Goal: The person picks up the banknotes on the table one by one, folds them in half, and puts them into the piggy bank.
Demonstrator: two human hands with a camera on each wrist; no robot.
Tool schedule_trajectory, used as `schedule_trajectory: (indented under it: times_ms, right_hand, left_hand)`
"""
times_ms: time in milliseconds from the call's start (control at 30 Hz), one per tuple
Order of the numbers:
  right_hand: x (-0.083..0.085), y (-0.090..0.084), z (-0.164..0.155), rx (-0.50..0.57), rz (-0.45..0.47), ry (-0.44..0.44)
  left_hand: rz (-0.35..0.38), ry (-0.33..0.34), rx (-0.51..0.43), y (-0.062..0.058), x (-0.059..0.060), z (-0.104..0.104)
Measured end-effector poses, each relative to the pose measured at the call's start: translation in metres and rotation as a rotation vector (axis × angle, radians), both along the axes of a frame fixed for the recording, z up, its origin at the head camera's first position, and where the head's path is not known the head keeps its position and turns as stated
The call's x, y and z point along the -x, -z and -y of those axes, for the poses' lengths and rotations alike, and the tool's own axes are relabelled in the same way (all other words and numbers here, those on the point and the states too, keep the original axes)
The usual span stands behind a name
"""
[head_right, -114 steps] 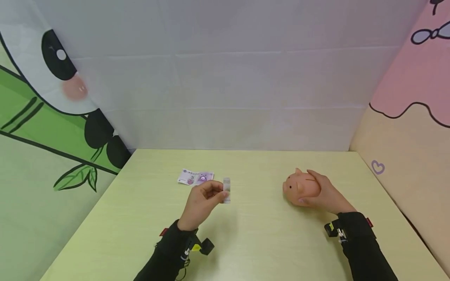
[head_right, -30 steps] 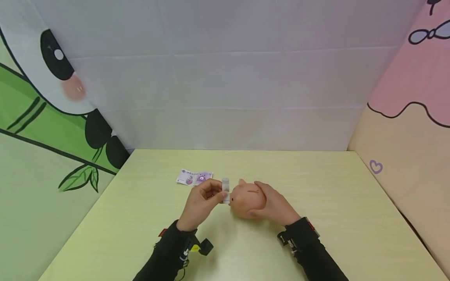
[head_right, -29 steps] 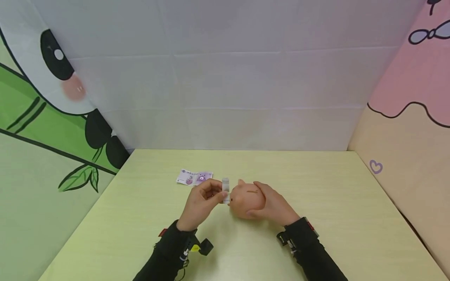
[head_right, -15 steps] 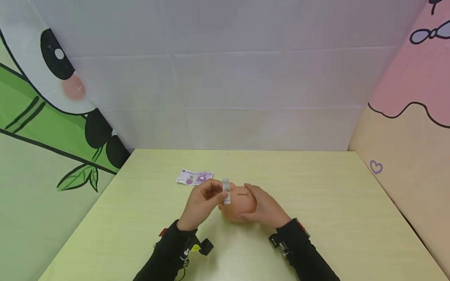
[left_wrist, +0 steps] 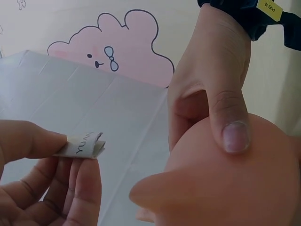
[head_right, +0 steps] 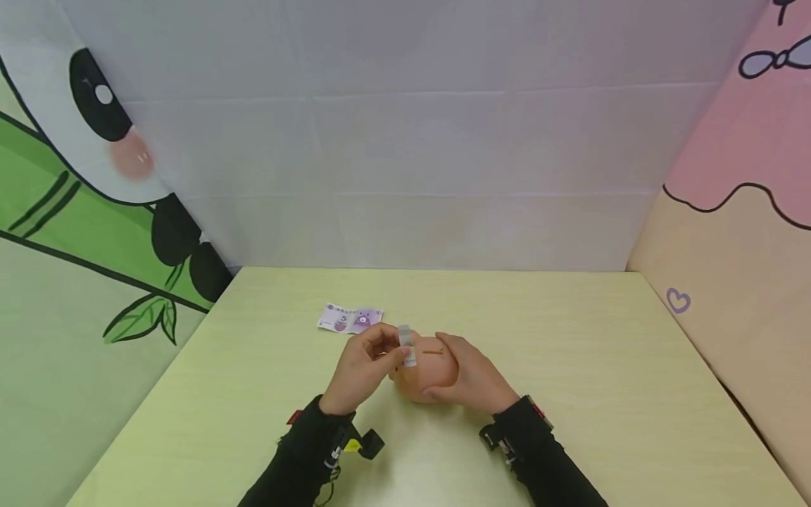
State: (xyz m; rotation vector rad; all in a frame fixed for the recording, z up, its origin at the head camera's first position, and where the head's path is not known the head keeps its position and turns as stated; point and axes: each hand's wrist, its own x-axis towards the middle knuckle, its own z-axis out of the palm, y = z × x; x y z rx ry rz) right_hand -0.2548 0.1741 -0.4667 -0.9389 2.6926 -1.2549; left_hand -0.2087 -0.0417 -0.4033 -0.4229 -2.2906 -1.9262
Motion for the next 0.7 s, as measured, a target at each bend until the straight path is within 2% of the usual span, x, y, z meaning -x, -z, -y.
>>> schedule_trajectory:
  times_ms: [300,533,700]
  right_hand:
    - [0.002,0.004,-0.001,0.007,-0.021,-0.017]
    - [0.003,0.003,-0.002,0.043,-0.008,-0.038]
    - [0.004,0.003,-0.003,0.069,-0.010,-0.053]
  left_hand:
    - [0.001,0.002,0.006,0.003,0.001,-0.003]
    - [-0.082,0.026,0.074,0.006,0.013,-0.006]
    - [-0.132,0.046,0.115,0.005,0.020,-0.012]
